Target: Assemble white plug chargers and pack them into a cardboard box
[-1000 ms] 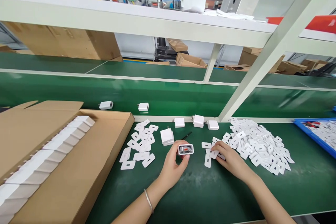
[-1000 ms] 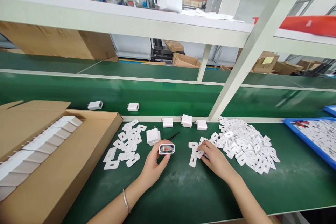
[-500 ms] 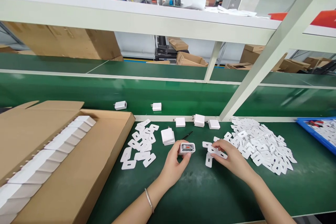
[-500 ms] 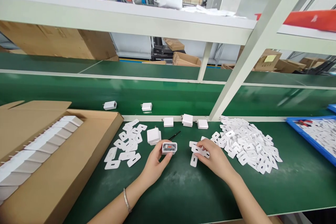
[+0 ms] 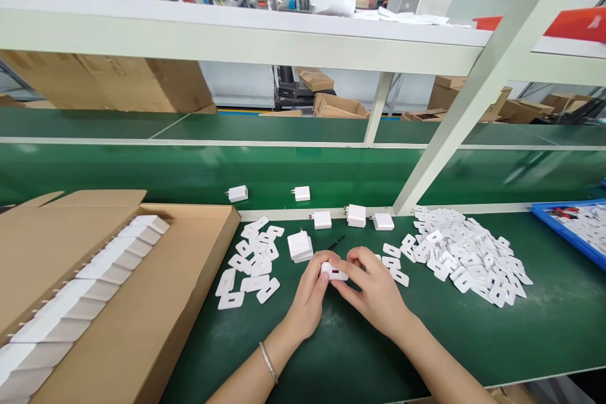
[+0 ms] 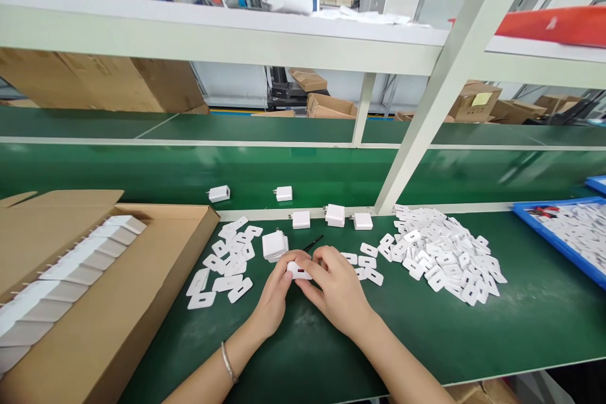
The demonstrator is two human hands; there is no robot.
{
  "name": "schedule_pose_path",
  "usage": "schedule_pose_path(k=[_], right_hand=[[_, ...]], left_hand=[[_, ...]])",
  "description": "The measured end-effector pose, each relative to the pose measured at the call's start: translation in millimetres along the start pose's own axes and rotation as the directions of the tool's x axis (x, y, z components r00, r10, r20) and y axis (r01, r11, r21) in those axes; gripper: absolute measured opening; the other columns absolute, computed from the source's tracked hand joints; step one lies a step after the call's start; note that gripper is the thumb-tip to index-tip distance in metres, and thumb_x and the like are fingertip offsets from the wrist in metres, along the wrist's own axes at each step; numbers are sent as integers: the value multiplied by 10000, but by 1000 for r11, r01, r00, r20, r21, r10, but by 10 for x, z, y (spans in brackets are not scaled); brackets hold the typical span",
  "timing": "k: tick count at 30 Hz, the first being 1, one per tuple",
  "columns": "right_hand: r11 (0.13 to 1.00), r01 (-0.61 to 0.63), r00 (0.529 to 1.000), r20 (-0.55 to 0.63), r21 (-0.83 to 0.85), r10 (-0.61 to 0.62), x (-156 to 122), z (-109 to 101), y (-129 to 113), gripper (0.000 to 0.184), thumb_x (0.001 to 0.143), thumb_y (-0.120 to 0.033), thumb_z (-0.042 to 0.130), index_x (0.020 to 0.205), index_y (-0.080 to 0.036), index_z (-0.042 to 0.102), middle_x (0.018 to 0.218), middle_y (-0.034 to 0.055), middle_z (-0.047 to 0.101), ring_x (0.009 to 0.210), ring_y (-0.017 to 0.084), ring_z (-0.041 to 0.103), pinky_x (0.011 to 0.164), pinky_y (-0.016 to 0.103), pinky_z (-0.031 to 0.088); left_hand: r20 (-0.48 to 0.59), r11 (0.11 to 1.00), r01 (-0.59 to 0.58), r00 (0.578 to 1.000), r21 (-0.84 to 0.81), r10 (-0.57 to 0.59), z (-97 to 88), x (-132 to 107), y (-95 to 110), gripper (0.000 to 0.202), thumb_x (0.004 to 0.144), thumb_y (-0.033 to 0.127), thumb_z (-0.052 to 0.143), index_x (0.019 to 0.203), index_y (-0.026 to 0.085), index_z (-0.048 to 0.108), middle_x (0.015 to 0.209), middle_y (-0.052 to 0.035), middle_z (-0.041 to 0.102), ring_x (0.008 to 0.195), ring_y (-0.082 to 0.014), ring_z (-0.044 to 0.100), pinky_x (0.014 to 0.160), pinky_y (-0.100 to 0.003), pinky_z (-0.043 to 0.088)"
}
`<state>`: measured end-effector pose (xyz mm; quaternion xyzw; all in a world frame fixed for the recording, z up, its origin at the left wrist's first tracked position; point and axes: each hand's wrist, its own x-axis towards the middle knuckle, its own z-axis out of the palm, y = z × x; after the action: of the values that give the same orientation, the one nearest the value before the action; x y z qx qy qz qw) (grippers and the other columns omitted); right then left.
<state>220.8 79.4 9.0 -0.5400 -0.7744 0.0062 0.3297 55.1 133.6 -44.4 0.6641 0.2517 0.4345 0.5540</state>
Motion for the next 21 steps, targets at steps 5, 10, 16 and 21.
schedule_pose_path(k=[5, 10, 16, 21], right_hand=[[945, -234, 972, 27, 230, 234, 29, 47, -59, 377, 1039, -465, 559, 1367, -282, 588, 1093, 84, 598, 912, 237, 617, 777, 397, 556], [714, -475, 880, 264, 514, 396, 62, 139, -45, 383, 1097, -557, 357, 1253, -259, 541, 942, 19, 650, 852, 204, 634, 787, 363, 532], [721, -369, 918, 113, 587, 379, 16, 301, 69, 325, 1066, -524, 462, 1185, -246, 579, 997, 39, 664, 875, 202, 626, 808, 354, 522], [709, -369, 907, 67, 601, 416, -56, 336, 120, 321, 1056, -520, 483, 1179, -243, 588, 967, 38, 654, 849, 203, 614, 792, 356, 512]], left_hand=[[-88, 995, -75, 993, 64, 81, -7, -43, -54, 320, 1128, 439, 324, 1271, 278, 561, 1347, -94, 559, 1314, -253, 527, 1104, -423, 455], [-125, 976, -117, 982, 181, 141, -28, -91, -99, 330, 1123, 458, 310, 1283, 307, 555, 1385, -99, 488, 1365, -266, 473, 1117, -457, 459], [-48, 980, -72, 995, 187, 82, -56, -66, -73, 398, 1122, 485, 284, 1370, 330, 554, 1417, -102, 465, 1350, -272, 489, 1102, -459, 473], [26, 982, -78, 997, 174, 75, -67, -1, -28, 416, 1128, 456, 313, 1384, 309, 606, 1221, -82, 619, 1145, -252, 594, 991, -409, 497]])
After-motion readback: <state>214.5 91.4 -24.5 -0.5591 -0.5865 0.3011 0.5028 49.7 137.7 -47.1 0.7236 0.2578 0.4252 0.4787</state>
